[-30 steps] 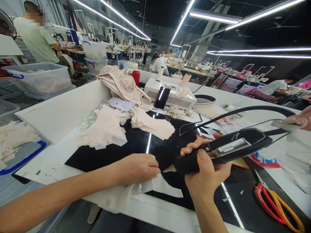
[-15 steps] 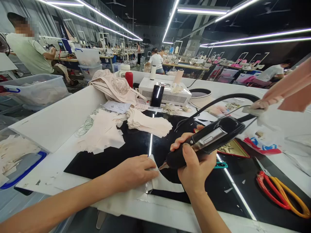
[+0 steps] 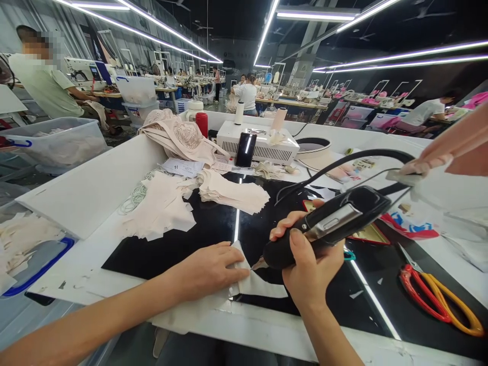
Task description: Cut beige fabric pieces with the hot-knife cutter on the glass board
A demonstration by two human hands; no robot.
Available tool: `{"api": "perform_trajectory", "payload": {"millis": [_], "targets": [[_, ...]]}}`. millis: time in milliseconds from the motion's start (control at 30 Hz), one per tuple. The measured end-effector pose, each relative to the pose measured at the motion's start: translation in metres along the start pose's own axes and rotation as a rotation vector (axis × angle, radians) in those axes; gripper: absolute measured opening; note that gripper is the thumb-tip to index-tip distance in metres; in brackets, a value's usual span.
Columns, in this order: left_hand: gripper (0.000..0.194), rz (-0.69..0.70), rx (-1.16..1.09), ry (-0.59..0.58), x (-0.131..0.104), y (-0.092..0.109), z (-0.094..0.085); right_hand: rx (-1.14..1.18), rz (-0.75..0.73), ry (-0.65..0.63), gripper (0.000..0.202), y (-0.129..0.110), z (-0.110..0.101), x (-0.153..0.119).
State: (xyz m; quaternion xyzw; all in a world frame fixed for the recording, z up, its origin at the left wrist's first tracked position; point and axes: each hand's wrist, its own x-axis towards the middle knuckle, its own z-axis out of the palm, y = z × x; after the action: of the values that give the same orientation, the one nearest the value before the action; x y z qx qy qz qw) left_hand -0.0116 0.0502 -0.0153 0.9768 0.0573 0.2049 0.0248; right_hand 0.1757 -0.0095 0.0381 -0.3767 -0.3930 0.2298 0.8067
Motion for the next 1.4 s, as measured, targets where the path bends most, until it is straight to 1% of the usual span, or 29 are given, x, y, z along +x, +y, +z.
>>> {"api": "perform_trajectory", "payload": {"millis": [133, 233, 300, 433, 500, 567, 700, 833, 1067, 1267, 1400], "targets": [[0.021, 0.001, 0.001, -0.017, 0.0, -0.001, -0.002, -0.023, 0.003, -0.007, 0.046, -0.001, -0.001, 0.001], [0.021, 0.0, -0.009, -0.019, 0.0, -0.002, -0.003, -0.002, -0.021, 0.009, 0.046, -0.01, -0.004, 0.005], [0.02, 0.005, 0.003, 0.007, 0.001, 0.0, -0.003, 0.01, -0.043, 0.027, 0.048, -0.017, -0.008, 0.006], [0.019, -0.053, -0.026, 0.092, 0.01, 0.013, -0.001, -0.019, -0.079, 0.052, 0.043, -0.027, -0.018, 0.002], [0.017, -0.093, -0.079, 0.096, 0.015, 0.022, 0.002, -0.031, -0.087, 0.048, 0.038, -0.028, -0.024, -0.002], [0.017, -0.097, -0.114, 0.089, 0.019, 0.03, 0.006, -0.042, -0.084, 0.033, 0.037, -0.027, -0.029, -0.005], [0.015, -0.087, -0.114, 0.084, 0.021, 0.037, 0.014, -0.047, -0.07, -0.001, 0.046, -0.026, -0.034, -0.009], [0.014, -0.11, -0.092, 0.054, 0.018, 0.037, 0.016, -0.031, -0.07, -0.013, 0.048, -0.026, -0.035, -0.011], [0.021, -0.103, -0.085, 0.052, 0.013, 0.038, 0.012, -0.023, -0.068, -0.017, 0.046, -0.026, -0.032, -0.011], [0.02, -0.114, -0.075, 0.056, 0.01, 0.039, 0.017, 0.026, -0.062, -0.029, 0.045, -0.019, -0.025, -0.008], [0.019, -0.127, -0.063, 0.048, 0.009, 0.039, 0.02, 0.023, -0.03, -0.039, 0.043, -0.016, -0.023, -0.009]]}}
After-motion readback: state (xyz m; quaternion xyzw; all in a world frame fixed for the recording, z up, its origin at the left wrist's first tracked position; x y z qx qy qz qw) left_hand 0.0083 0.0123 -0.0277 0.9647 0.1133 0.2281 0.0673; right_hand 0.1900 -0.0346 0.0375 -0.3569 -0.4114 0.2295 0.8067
